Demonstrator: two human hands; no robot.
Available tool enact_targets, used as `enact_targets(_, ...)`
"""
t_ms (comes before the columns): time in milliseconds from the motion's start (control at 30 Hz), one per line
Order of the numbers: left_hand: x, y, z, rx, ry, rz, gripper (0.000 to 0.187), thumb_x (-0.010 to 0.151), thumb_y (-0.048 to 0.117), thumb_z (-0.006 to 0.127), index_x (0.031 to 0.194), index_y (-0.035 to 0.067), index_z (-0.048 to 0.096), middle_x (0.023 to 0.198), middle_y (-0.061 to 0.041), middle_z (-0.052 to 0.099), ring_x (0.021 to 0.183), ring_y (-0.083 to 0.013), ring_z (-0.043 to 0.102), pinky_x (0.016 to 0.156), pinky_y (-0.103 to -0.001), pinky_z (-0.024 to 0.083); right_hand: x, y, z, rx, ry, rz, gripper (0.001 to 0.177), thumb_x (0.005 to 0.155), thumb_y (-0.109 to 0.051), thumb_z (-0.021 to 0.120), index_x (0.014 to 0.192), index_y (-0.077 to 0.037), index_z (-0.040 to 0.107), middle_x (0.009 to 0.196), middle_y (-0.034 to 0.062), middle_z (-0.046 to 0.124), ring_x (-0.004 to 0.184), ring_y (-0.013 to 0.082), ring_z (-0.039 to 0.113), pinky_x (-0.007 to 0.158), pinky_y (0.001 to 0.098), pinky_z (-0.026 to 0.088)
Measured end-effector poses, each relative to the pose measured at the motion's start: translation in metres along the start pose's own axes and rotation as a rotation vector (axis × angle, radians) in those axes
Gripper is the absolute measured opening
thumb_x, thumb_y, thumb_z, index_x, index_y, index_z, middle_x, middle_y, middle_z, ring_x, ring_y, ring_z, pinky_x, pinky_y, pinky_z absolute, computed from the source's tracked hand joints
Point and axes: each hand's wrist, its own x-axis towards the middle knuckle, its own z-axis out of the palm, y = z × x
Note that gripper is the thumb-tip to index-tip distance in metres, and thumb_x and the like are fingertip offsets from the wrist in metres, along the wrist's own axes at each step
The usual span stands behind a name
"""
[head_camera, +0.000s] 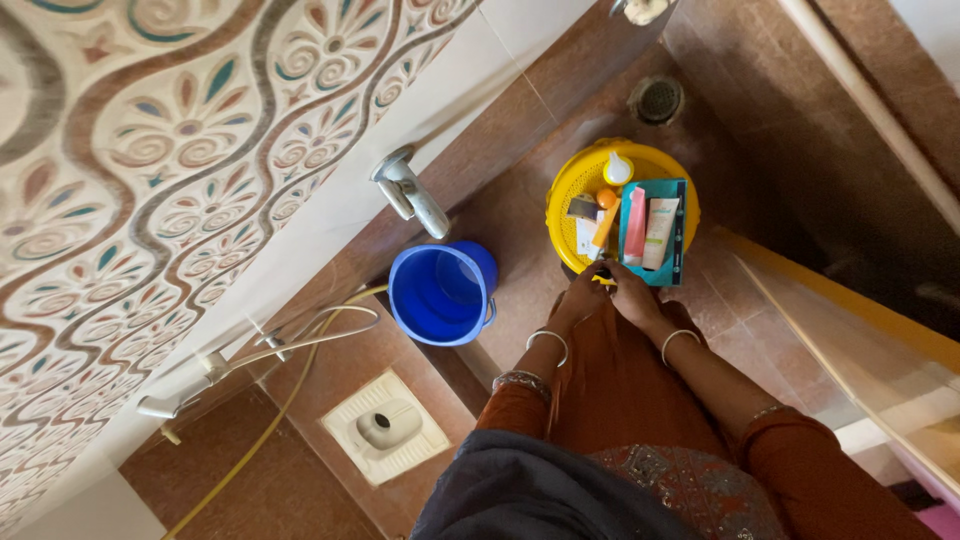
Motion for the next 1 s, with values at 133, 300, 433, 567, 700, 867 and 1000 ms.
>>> enact_targets(133,-0.005,0.015,-0.003,-0.023,0.051,0.037,0.059,0.089,0.012,0.065,0.145,0.002,0.049,0.122,-0.022,0.069,0.108,-0.0316,0.072,0.093,-0.038,0.055,0.005,-0.010,-0.006,-0.097,0.026,-0.027,0.055,0.078,0.006,0.066,0.131,0.000,0.056,0.126,0.0251,0.064,0.111,0.0447,0.062,0.090,0.0472,0.053)
enact_targets(300,-0.015,0.042,-0.001,0.350,0.218,0.134,0.052,0.088,0.019,0.070,0.137,0.005,0.060,0.128,-0.026,0.061,0.119,-0.0441,0.059,0.101,-0.048,0.048,0.006,-0.033,-0.017,-0.096,0.068,0.026,0.046,0.085,0.004,0.063,0.130,-0.003,0.057,0.123,0.0236,0.065,0.109,0.0433,0.063,0.090,0.0478,0.052)
enact_targets(433,-0.024,0.067,0.000,0.402,0.183,0.071,0.056,0.083,0.017,0.066,0.137,0.007,0.058,0.132,-0.023,0.058,0.120,-0.0433,0.058,0.101,-0.048,0.048,0.012,-0.054,-0.034,-0.159,0.051,0.011,0.032,0.087,0.000,0.056,0.118,-0.003,0.061,0.119,0.0210,0.068,0.113,0.0400,0.064,0.095,0.0456,0.052)
enact_targets(567,-0.027,0.096,-0.002,0.344,0.206,0.215,0.053,0.087,0.017,0.069,0.136,0.003,0.054,0.135,-0.024,0.058,0.124,-0.0436,0.057,0.103,-0.048,0.047,0.024,-0.081,-0.053,-0.155,0.024,0.114,0.023,0.096,-0.011,0.051,0.113,-0.004,0.066,0.119,0.0190,0.069,0.111,0.0380,0.065,0.095,0.0444,0.051)
enact_targets(700,-0.022,0.128,-0.013,0.415,0.212,0.311,0.052,0.082,0.008,0.064,0.133,0.003,0.053,0.137,-0.024,0.056,0.121,-0.0447,0.057,0.097,-0.050,0.049,0.040,-0.107,-0.074,-0.155,0.118,-0.050,0.032,0.094,-0.010,0.049,0.120,-0.004,0.067,0.123,0.0191,0.069,0.111,0.0376,0.065,0.096,0.0431,0.050)
enact_targets(867,-0.013,0.179,-0.033,0.435,0.296,0.423,0.048,0.083,0.004,0.061,0.131,0.004,0.056,0.130,-0.022,0.062,0.114,-0.0447,0.061,0.092,-0.051,0.051,0.069,-0.143,-0.108,-0.045,0.263,-0.174,0.030,0.091,-0.007,0.052,0.115,-0.005,0.070,0.117,0.0183,0.073,0.108,0.0343,0.069,0.097,0.0398,0.053)
enact_targets(1000,-0.011,0.247,-0.052,0.390,0.399,0.687,0.040,0.082,0.005,0.066,0.122,0.002,0.060,0.123,-0.024,0.064,0.110,-0.0462,0.062,0.090,-0.052,0.052,0.095,-0.175,-0.142,0.019,0.381,-0.222,0.034,0.086,0.000,0.055,0.113,-0.007,0.074,0.111,0.0199,0.073,0.103,0.0349,0.071,0.093,0.0400,0.054)
